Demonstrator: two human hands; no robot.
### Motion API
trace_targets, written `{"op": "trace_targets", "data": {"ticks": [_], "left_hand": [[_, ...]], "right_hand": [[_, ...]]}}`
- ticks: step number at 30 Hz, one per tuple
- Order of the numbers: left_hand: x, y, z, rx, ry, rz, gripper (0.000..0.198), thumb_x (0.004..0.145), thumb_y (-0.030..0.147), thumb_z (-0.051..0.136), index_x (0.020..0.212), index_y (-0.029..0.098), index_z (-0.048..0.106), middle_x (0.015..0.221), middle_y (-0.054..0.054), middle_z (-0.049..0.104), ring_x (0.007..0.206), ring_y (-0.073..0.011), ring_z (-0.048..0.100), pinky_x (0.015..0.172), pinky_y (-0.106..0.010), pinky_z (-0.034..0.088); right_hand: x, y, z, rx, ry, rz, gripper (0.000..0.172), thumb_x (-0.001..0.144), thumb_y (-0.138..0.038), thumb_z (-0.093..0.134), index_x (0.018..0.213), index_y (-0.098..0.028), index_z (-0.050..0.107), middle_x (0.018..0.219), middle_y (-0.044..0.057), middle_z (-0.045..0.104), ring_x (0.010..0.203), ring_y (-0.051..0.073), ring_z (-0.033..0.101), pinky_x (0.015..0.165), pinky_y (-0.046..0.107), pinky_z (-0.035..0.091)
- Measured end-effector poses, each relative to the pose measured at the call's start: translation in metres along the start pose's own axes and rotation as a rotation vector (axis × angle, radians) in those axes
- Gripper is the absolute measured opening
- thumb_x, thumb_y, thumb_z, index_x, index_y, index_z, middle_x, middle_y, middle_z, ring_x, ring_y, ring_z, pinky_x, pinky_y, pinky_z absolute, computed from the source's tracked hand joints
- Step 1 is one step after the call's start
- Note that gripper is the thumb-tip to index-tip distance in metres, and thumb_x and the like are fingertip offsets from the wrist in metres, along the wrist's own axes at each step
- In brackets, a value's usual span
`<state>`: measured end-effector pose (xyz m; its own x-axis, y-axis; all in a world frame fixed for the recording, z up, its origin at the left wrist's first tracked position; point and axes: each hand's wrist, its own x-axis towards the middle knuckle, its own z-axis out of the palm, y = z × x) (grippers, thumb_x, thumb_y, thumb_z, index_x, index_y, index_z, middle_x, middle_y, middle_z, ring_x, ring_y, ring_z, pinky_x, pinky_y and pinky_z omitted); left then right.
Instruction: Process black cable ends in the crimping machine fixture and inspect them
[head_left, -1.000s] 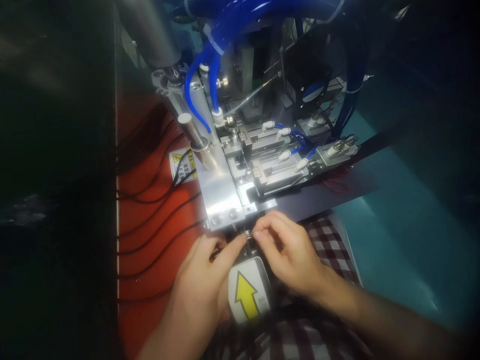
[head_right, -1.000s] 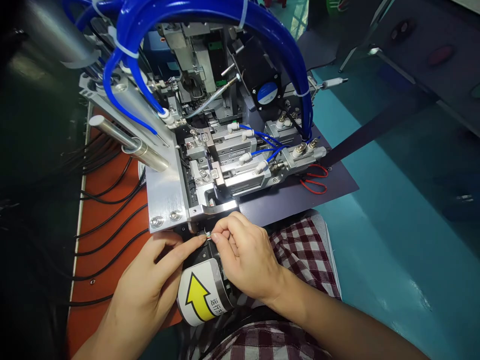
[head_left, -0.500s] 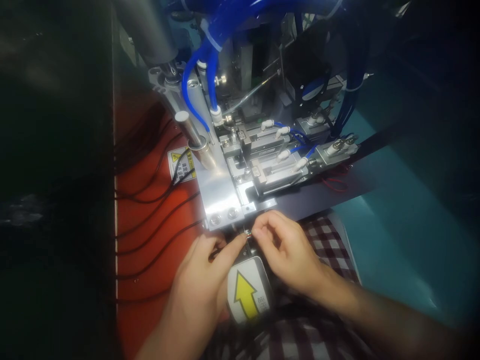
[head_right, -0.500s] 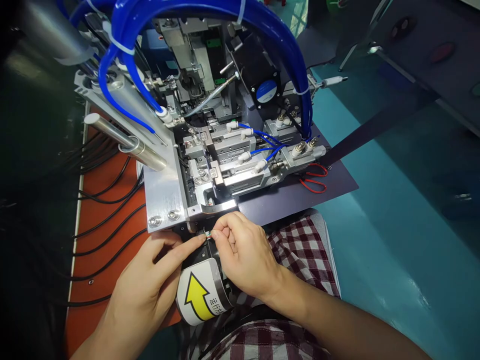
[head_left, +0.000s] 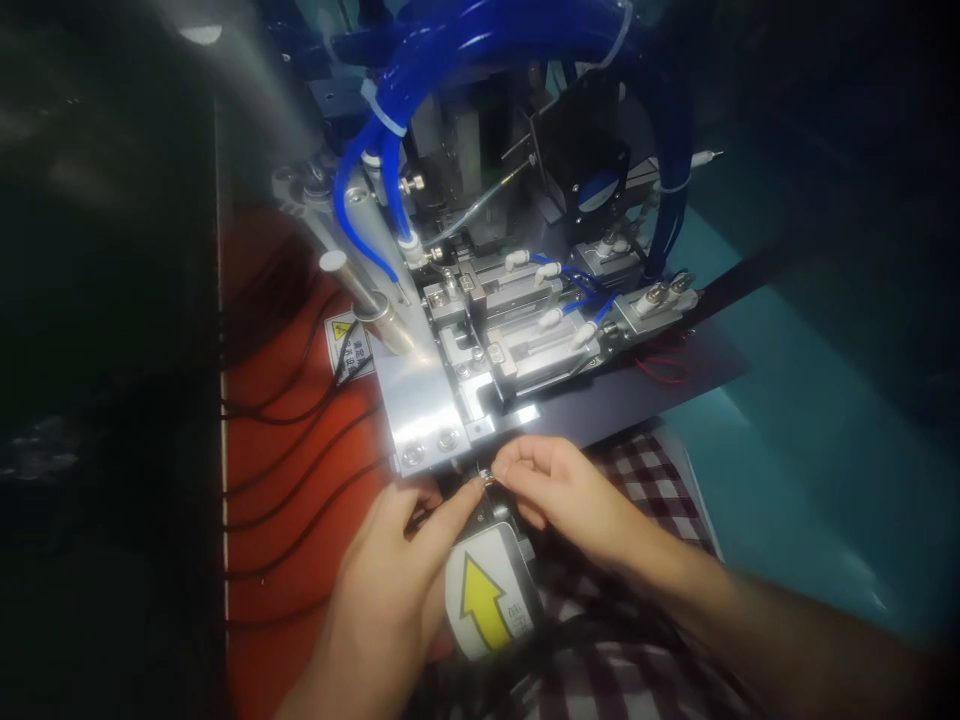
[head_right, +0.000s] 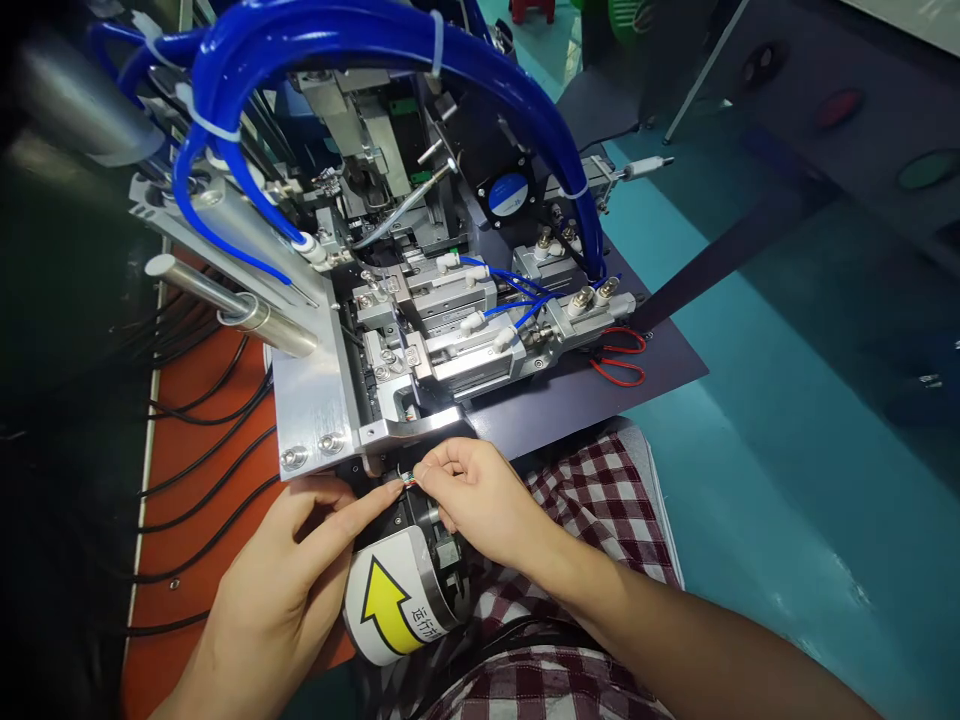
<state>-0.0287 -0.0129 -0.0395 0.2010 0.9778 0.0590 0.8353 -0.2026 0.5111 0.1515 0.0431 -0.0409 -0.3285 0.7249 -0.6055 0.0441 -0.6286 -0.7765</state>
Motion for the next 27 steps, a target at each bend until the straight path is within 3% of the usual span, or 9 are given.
{"op": "trace_targets", "data": {"ticks": [3,9,15,19,27], "left_hand": [[0.001,-0.001,-0.001,0.002,-0.022,0.018,0.031,0.091,0.024,0.045,0.111,0.028,0.068,0.092,-0.003,0.057,0.081,-0.0133,0.061,0.067,-0.021,0.053],[0.002,-0.005,-0.002,0.084,0.012,0.154,0.039,0.09,0.015,0.047,0.121,0.031,0.062,0.097,-0.002,0.055,0.084,-0.0112,0.06,0.069,-0.017,0.05],[0.002,-0.005,-0.001,0.044,0.015,0.175,0.04,0.09,0.013,0.048,0.123,0.03,0.06,0.103,-0.004,0.054,0.088,-0.0128,0.059,0.072,-0.019,0.051],[0.0,-0.003,0.002,0.02,0.052,0.107,0.038,0.092,0.014,0.044,0.122,0.031,0.061,0.104,-0.004,0.055,0.089,-0.013,0.059,0.073,-0.02,0.051],[0.001,-0.005,-0.002,0.048,0.01,0.164,0.038,0.09,0.013,0.047,0.122,0.028,0.061,0.101,-0.004,0.054,0.088,-0.012,0.06,0.072,-0.018,0.051]], "right_hand": [[0.0,0.005,-0.001,0.061,0.0,-0.031,0.016,0.084,-0.025,0.058,0.071,-0.016,0.054,0.043,-0.01,0.042,0.041,0.006,0.035,0.044,0.019,0.028],[0.002,0.011,-0.001,0.114,-0.018,-0.065,0.018,0.085,-0.028,0.058,0.072,-0.016,0.054,0.045,-0.01,0.041,0.043,0.006,0.035,0.046,0.02,0.03],[0.001,0.016,0.002,0.077,0.026,-0.171,0.016,0.086,-0.025,0.055,0.074,-0.017,0.051,0.05,-0.009,0.038,0.046,0.006,0.032,0.044,0.021,0.026],[0.002,0.021,0.004,0.01,0.065,-0.294,0.013,0.086,-0.025,0.056,0.076,-0.017,0.053,0.057,-0.006,0.041,0.051,0.008,0.036,0.047,0.022,0.029],[0.003,0.023,0.004,0.007,0.07,-0.3,0.012,0.087,-0.023,0.054,0.077,-0.016,0.053,0.06,-0.005,0.044,0.052,0.008,0.039,0.048,0.022,0.032]]}}
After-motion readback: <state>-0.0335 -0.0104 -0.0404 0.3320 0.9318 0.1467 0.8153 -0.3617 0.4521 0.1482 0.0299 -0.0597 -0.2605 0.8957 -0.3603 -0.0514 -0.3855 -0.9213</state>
